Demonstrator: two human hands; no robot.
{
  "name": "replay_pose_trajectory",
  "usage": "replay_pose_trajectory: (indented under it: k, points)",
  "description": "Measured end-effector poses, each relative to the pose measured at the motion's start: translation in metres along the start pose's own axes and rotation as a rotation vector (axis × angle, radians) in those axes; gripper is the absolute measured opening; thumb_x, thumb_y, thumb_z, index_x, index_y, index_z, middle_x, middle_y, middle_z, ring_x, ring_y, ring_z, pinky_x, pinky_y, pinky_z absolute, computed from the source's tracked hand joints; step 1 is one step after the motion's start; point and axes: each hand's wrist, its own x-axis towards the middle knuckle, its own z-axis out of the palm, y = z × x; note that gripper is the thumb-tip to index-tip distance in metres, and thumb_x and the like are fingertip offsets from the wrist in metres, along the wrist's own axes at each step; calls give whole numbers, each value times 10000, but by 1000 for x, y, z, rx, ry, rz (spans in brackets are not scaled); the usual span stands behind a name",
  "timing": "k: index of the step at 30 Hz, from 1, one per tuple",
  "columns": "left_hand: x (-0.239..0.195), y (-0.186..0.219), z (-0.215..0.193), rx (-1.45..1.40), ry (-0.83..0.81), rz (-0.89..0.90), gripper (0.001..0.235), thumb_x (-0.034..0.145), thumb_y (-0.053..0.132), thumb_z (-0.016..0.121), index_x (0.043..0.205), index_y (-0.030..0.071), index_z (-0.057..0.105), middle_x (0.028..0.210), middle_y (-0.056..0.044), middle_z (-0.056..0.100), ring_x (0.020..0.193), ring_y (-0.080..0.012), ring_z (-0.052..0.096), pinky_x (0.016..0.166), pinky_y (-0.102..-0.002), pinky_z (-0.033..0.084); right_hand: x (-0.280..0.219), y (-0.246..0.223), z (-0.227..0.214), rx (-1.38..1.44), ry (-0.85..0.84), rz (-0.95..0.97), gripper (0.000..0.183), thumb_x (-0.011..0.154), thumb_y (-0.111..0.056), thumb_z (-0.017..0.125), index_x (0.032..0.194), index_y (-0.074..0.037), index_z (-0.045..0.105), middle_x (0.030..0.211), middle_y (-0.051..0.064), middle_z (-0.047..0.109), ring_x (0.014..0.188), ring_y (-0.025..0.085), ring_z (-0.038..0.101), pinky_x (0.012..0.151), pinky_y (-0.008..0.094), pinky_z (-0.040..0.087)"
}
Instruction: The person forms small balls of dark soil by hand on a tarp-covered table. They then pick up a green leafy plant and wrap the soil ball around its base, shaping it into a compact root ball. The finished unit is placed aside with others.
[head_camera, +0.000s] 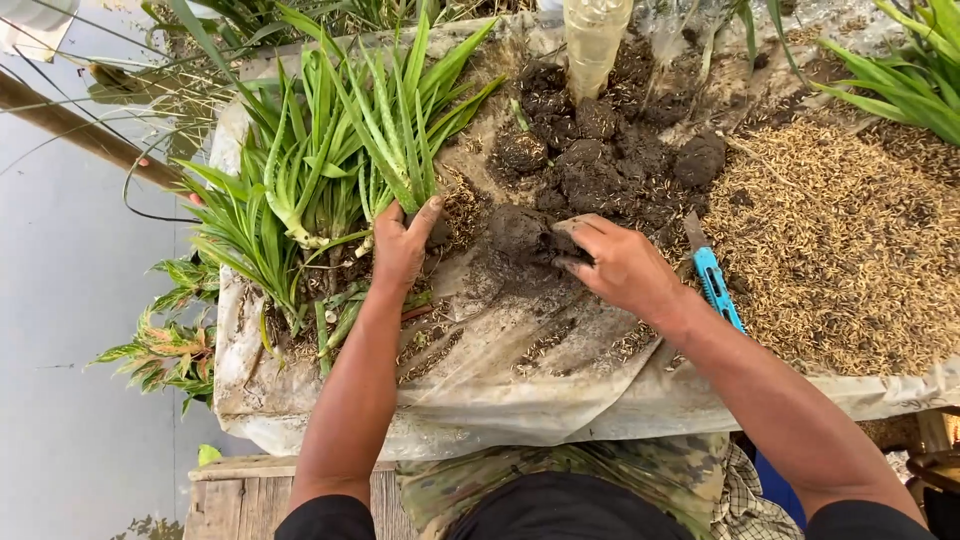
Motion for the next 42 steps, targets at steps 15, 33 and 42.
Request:
replay_pose_trajectory:
  k: [15, 33, 42]
  points:
    - [10, 1, -10, 87, -23, 21, 299, 1073, 302, 846, 1181, 25, 813, 960, -146, 815, 882, -160, 718, 922, -417, 623, -4, 27, 30, -365, 34, -183, 626, 957, -232, 822, 1543, -121, 631, 1471, 165, 697, 1291, 309, 748, 786, 301, 730]
    - [15, -34, -17, 37, 30, -18, 240, 1051, 292, 874, 1136, 70, 836, 867, -98, 811, 774, -111, 689, 829, -366, 612, -24, -24, -27, 570, 198, 72, 263, 967, 75, 769, 1229, 86, 784, 1156, 277, 797, 931, 372, 819, 628, 323, 672]
    - [11, -33, -37, 86, 49, -8, 225, 1052, 295, 876, 1123, 85, 837, 837, -87, 790, 750, -107, 659, 805, -359, 603, -17, 8, 19, 494, 322, 59, 165, 1007, -12, 789, 1163, -43, 835, 1084, 156, 828, 791, 197, 756, 560, 240, 579]
